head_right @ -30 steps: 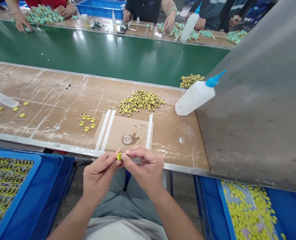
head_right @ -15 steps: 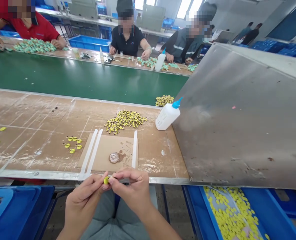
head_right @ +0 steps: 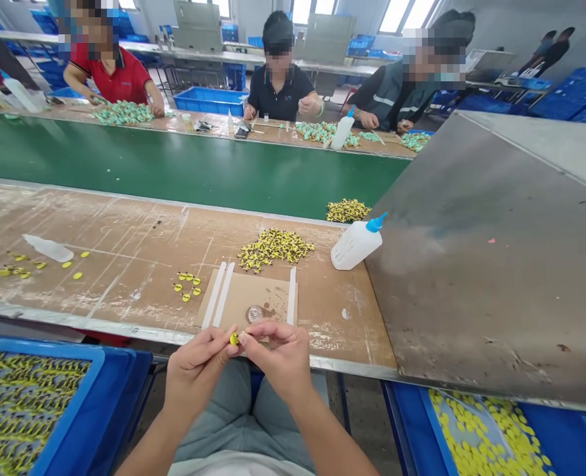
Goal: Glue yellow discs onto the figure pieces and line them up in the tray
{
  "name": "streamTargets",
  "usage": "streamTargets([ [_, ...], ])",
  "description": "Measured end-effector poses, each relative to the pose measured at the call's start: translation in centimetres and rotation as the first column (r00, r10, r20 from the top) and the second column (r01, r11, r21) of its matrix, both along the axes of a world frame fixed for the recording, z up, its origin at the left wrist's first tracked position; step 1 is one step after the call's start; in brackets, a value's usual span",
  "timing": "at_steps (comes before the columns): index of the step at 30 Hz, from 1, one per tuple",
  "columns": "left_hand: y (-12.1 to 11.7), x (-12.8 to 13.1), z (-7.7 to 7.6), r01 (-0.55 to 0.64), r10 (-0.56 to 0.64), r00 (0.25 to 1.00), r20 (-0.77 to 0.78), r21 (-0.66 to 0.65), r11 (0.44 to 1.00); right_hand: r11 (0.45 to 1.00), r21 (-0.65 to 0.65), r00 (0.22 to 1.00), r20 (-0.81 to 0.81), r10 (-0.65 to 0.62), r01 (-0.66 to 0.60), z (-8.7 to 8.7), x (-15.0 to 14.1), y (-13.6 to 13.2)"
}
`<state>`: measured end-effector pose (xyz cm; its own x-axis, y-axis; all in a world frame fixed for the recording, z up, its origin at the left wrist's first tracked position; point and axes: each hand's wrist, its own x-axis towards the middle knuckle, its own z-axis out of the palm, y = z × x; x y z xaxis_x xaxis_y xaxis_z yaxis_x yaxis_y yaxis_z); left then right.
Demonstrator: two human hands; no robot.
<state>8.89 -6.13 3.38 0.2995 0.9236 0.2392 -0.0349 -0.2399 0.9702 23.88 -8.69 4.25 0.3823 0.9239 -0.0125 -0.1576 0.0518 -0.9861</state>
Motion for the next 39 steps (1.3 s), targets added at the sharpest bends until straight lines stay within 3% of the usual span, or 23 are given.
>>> streamTargets([
  [11,0.8,-1.1,0.4,0.029,-0.031,0.999,-0.023,-0.072,0.997,1.0,0.004,0.999,-0.033,-0.002,0.002,0.4,-1.0,1.1],
  [19,1.6,-1.2,0.3,-0.012,0.006,0.995,-0.099,-0.062,0.998,0.999,-0.044,0.993,-0.114,0.004,-0.009,-1.3,-1.2,1.8],
  [23,2.3,-1.4,0.4,-0.033,0.027,0.994,-0.108,-0.059,0.998,0.995,-0.074,0.99,-0.135,0.05,-0.06,-1.6,-1.2,2.6],
  [27,3.3,-2.0,0.3,-0.07,0.062,0.992,-0.106,-0.07,0.995,0.986,-0.11,0.976,-0.192,0.101,-0.123,-0.8,-1.7,3.6],
  [31,4.1,-2.9,-0.2,-0.102,0.099,0.991,-0.086,-0.03,0.994,0.984,-0.125,0.978,-0.18,0.102,-0.126,-0.3,-2.5,4.4],
  [39,4.9,-3.7,-0.7,-0.136,0.141,0.988,-0.059,0.087,0.987,0.978,-0.157,0.982,-0.148,0.115,-0.138,-1.5,-2.9,4.8],
])
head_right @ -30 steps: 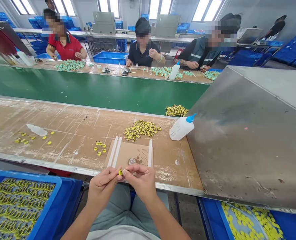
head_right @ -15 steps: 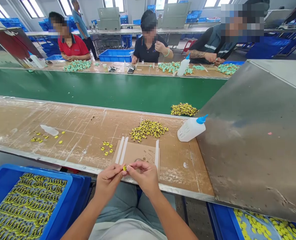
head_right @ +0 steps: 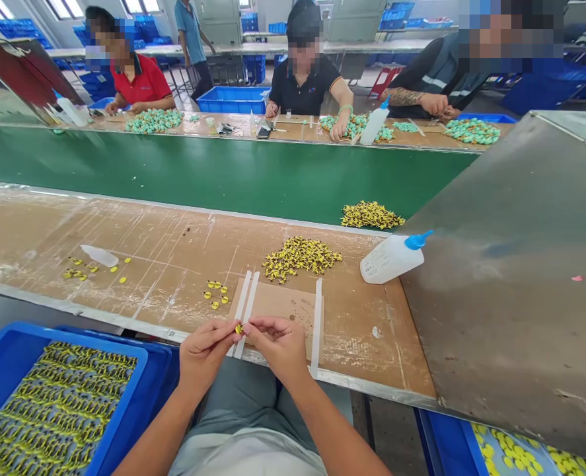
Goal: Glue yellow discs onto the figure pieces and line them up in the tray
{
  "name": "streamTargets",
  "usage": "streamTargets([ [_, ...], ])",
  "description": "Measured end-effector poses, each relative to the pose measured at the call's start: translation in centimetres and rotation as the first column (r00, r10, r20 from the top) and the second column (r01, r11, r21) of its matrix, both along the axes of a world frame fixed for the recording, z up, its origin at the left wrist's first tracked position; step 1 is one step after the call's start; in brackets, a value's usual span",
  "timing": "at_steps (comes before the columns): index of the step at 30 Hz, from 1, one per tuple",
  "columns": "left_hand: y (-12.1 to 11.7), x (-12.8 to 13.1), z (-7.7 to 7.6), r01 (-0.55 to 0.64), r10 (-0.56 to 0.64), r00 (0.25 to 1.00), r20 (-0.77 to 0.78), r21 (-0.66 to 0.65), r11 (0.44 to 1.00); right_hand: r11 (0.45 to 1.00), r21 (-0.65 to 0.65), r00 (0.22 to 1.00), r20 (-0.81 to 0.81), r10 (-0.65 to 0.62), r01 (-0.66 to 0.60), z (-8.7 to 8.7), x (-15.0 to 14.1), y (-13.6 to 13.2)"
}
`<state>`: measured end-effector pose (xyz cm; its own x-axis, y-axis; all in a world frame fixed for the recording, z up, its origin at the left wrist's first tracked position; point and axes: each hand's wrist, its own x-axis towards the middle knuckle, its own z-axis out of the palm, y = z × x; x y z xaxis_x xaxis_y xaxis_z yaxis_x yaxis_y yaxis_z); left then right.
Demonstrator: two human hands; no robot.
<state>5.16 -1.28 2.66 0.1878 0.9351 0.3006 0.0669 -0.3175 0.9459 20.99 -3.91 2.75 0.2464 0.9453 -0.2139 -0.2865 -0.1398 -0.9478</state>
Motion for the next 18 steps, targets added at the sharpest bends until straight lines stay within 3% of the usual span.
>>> streamTargets([
  [5,0.0,-0.3,-0.3,0.022,-0.022,1.0,-0.015,0.008,1.0,0.999,-0.042,0.999,-0.031,0.032,-0.034,-0.4,-0.4,0.4],
  [12,1.4,-2.3,-0.9,0.003,0.037,0.982,0.187,-0.209,0.978,0.996,0.014,0.995,-0.027,0.093,-0.093,-0.3,-1.9,1.4],
  [18,2.3,-4.4,-1.0,-0.028,0.066,0.979,0.191,-0.199,0.98,0.97,0.109,0.948,0.261,0.183,-0.217,0.9,-3.3,3.2],
])
